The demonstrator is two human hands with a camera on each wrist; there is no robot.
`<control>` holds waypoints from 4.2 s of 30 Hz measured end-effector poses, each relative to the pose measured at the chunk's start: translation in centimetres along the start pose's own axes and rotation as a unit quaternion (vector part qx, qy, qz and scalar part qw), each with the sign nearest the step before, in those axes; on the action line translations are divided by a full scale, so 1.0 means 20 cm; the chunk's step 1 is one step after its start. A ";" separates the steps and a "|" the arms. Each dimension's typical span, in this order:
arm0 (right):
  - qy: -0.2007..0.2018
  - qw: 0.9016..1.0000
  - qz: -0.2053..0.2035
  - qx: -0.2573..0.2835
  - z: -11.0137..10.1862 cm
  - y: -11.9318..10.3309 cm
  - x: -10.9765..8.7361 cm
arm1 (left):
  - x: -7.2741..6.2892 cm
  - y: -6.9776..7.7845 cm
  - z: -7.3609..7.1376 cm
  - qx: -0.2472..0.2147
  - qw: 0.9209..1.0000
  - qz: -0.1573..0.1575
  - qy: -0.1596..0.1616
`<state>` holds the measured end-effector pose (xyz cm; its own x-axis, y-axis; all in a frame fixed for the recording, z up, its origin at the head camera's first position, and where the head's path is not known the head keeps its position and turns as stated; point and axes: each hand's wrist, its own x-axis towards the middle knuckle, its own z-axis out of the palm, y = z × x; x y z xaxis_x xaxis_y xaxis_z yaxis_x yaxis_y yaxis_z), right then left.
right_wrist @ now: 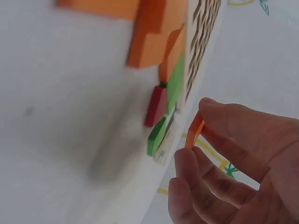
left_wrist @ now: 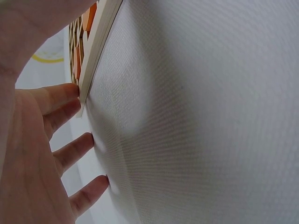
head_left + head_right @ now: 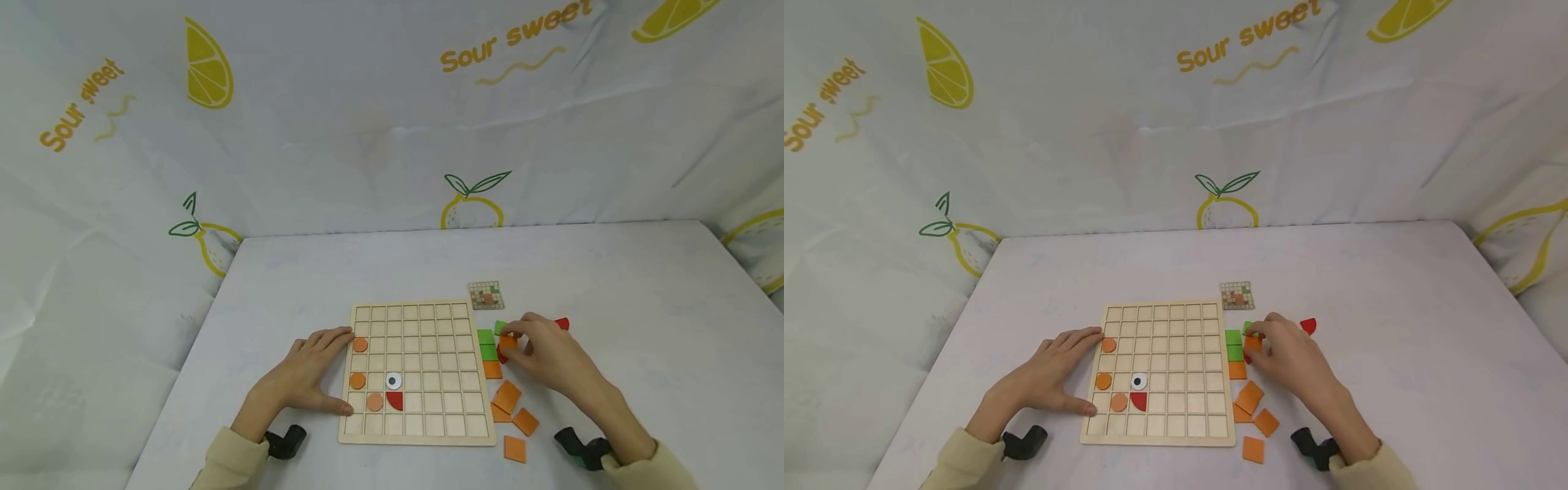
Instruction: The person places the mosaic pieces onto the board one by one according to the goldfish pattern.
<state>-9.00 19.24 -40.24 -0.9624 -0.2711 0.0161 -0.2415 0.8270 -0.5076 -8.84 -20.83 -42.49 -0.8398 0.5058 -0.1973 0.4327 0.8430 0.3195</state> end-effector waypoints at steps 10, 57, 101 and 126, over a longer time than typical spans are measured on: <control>-0.012 0.999 -0.033 0.016 0.04 -0.18 0.06 | 0.00 0.00 -0.01 -0.003 1.000 0.000 0.002; -0.107 0.989 -0.087 0.044 0.41 -0.61 0.25 | 0.00 -0.01 0.01 -0.008 1.000 0.002 0.002; -0.057 0.998 -0.017 0.033 0.20 -0.34 0.11 | 0.00 0.00 0.01 -0.002 1.000 -0.006 0.002; -0.091 0.996 0.003 0.013 0.03 0.03 0.01 | 0.00 0.00 0.01 -0.003 1.000 -0.003 0.001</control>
<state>-9.32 19.33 -41.00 -0.9244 -0.3540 -0.1423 -0.2308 0.8159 -0.5301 -8.73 -20.89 -42.78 -0.8434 0.4998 -0.1974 0.4249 0.8451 0.3245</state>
